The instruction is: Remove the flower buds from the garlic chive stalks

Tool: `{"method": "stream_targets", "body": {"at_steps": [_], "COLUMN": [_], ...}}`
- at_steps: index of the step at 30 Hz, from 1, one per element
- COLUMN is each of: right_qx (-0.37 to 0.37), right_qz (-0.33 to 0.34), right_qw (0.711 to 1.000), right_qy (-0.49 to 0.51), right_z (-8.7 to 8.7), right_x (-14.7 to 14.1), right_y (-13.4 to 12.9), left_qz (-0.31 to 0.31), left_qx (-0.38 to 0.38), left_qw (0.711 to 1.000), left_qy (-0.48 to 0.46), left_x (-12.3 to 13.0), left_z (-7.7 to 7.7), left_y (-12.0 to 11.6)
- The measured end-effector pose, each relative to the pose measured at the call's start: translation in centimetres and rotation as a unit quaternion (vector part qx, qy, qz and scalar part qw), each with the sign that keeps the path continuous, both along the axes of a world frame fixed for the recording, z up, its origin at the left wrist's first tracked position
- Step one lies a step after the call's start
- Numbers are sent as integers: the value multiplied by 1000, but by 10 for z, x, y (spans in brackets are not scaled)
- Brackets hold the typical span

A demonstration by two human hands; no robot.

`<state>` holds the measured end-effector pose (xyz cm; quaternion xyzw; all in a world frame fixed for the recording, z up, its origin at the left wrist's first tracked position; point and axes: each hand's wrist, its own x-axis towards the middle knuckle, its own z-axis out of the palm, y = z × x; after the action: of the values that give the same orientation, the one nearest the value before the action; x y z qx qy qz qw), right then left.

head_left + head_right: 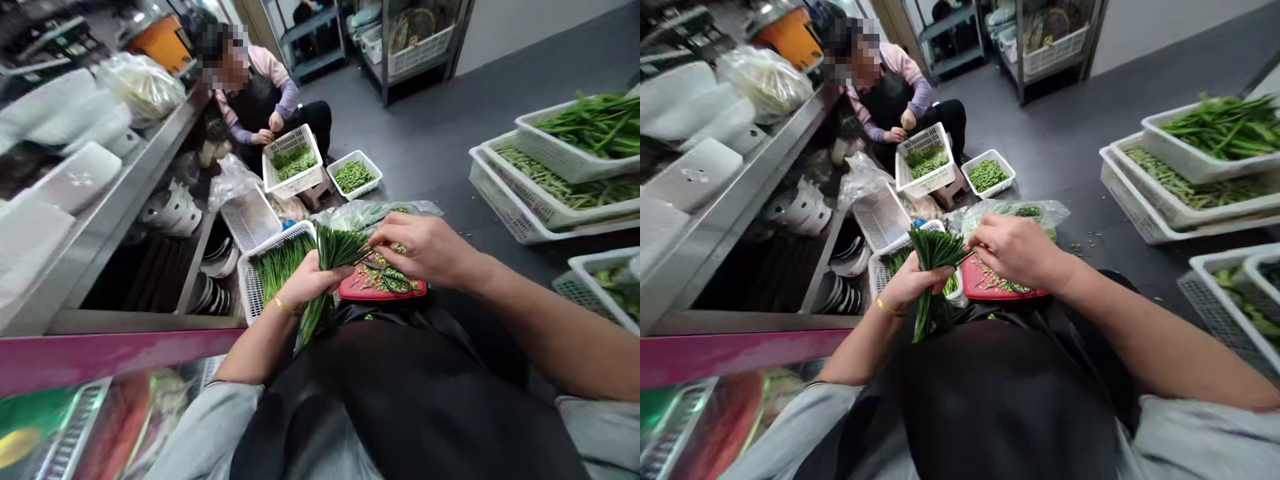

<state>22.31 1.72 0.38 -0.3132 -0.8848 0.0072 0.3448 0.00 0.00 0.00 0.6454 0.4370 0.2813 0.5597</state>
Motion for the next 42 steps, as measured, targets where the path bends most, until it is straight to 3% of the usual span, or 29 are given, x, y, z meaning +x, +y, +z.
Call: {"method": "stream_targets", "body": {"at_steps": [4, 8, 16, 19, 23, 26, 29, 31, 33, 34, 36, 39, 42], "right_qx": [-37, -120, -131, -108, -19, -23, -136, -251, -314, -305, -228, -129, -158], "right_qz": [-1, 63, 111, 76, -66, -109, -78, -41, -30, -45, -108, -185, -136], "right_qw": [997, 977, 972, 984, 997, 992, 983, 942, 907, 910, 943, 969, 976], "right_qy": [62, 167, 159, 116, -35, -61, 91, 217, 277, 275, 219, 97, 58], "right_z": [-5, -5, 2, 0, -6, -10, -13, -16, -21, -24, -33, -45, -50], "right_x": [-2, 0, 2, 0, -10, -18, -23, -25, -28, -29, -28, -13, 15], "right_y": [-4, -8, -8, -9, -12, -10, -9, -9, -10, -10, -7, -1, -2], "left_qz": [34, 25, 12, 11, 3, -22, -35, -32, -27, -26, -31, -41, -45], "left_qx": [33, 9, 40, 56, 159, 282, 427, 515, 576, 598, 626, 637, 621], "left_qw": [998, 999, 998, 998, 987, 954, 892, 843, 799, 780, 754, 740, 757], "left_qy": [-29, -42, -40, -30, 28, 104, 142, 155, 173, 182, 198, 213, 196], "left_x": [2, 0, -3, -3, -1, -1, -4, -4, -4, -3, -3, -7, -17], "left_z": [-4, -7, -12, -13, -13, -17, -23, -25, -24, -23, -22, -23, -30], "left_y": [-1, -3, -4, -4, -5, -6, -5, -5, -4, -4, -4, -6, -8]}}
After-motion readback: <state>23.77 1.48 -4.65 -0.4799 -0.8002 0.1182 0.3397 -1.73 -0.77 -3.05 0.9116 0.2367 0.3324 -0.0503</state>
